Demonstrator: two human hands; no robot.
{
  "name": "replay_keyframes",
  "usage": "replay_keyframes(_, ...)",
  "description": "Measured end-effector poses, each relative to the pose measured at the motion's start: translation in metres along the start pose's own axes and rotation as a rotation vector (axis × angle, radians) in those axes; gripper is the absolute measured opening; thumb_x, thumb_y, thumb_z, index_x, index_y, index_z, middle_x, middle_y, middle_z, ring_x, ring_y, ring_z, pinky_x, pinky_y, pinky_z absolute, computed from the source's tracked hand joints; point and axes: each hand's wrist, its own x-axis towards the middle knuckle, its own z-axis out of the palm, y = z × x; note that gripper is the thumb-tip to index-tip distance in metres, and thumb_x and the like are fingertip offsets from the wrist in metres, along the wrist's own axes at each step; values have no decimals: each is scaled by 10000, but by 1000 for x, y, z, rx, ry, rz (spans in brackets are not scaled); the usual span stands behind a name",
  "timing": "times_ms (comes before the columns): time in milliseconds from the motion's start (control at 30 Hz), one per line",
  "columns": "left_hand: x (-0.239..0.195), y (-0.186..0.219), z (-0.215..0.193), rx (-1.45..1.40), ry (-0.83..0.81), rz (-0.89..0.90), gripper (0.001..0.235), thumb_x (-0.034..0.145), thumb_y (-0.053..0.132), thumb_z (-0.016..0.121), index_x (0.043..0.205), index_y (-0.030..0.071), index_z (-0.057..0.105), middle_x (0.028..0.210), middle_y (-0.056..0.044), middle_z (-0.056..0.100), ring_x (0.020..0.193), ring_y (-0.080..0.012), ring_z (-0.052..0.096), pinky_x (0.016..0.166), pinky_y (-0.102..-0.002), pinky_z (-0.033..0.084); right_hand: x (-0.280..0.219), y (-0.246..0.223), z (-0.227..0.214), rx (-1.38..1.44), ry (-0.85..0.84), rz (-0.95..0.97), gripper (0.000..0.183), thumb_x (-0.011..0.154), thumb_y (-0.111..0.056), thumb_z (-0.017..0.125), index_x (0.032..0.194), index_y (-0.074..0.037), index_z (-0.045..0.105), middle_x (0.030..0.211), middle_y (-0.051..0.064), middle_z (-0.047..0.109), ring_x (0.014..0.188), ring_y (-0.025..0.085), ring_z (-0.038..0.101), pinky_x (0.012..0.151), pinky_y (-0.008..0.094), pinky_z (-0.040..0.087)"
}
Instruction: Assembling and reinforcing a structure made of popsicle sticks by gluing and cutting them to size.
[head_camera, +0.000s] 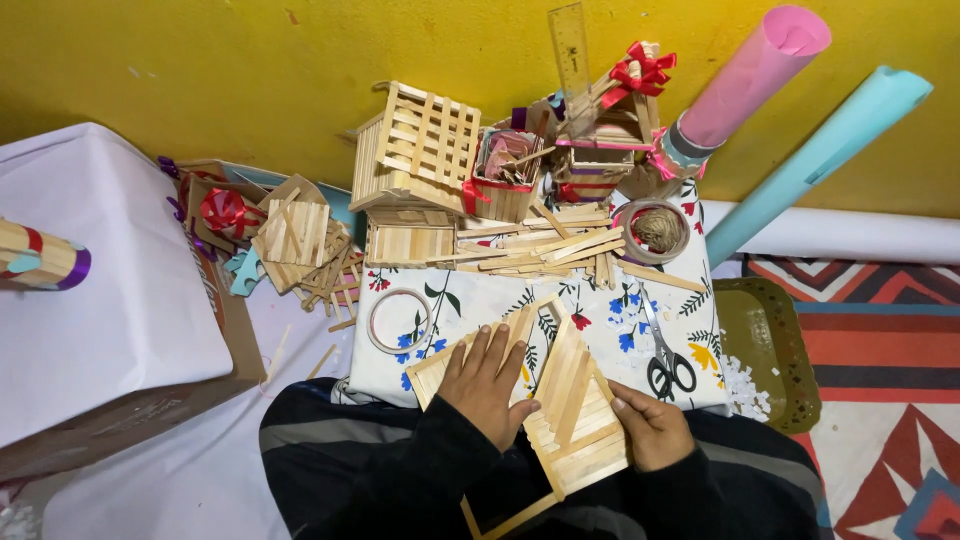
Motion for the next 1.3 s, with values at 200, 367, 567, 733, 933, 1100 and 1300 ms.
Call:
replay_keyframes(200, 10, -2, 3, 14, -117, -39, 810, 963, 569, 506, 1575, 97, 261, 1657, -229, 172, 1530, -401, 84, 1167, -611, 88, -2, -33, 14, -206, -17, -10, 327, 936, -63, 612, 1228, -51, 759, 1009, 143, 842, 743, 186, 771, 716, 260, 615)
replay_keyframes(367, 14, 0, -4, 22, -204, -68, 804, 975, 581, 469, 1581, 104, 238, 1670, -203, 148, 1539, -374, 63, 1168, -632, 79, -20, -34, 15, -672, 233, -388, 217, 877, -236, 715, 1028, -112, 808, 1051, 45, 782, 742, 171, 741, 668, 265, 589)
replay_keyframes(567, 13, 2, -8, 8, -208, -76, 845, 961, 557, 521, 1582, 70, 217, 1669, -204, 156, 1541, -367, 73, 1168, -631, 90, -19, -50, 12, -935, 116, -860, 385, 867, -346, 697, 1179, -121, 700, 1290, 82, 658, 1102, 249, 637, 899, 365, 524)
replay_keyframes(733, 11, 1, -5, 18, -168, -79, 894, 954, 563, 521, 1577, 13, 193, 1670, -202, 168, 1547, -343, 81, 1174, -612, 79, 16, -47, 26, -1189, -121, -1069, 886, 907, -713, 529, 1466, -30, 450, 1532, 179, 456, 1363, 376, 462, 1024, 476, 423)
replay_keyframes(933, 7, -1, 10, -15, -211, -75, 842, 1004, 562, 337, 1584, -6, 112, 1688, -216, 31, 1554, -337, -76, 1169, -620, -66, 32, -73, 49, -1105, 3, -1169, 599, 970, -456, 529, 1355, 2, 558, 1405, 194, 578, 1113, 342, 602, 865, 413, 487)
replay_keyframes(1100, 5, -4, 23, 10, -159, -60, 877, 992, 579, 369, 1585, -3, 88, 1690, -204, 10, 1553, -312, -66, 1171, -609, -69, 43, -66, 53, -1229, 5, -1062, 835, 977, -689, 330, 1472, -28, 457, 1509, 183, 500, 1294, 381, 507, 957, 498, 419)
replay_keyframes(1300, 12, 3, -6, -14, -370, -115, 858, 1005, 567, 280, 1600, 24, -15, 1706, -185, -121, 1549, -300, -180, 1173, -603, -124, 83, -50, 41, -1398, 17, -832, 969, 945, -809, 69, 1559, -93, 290, 1632, 170, 292, 1510, 403, 216, 1180, 653, 120)
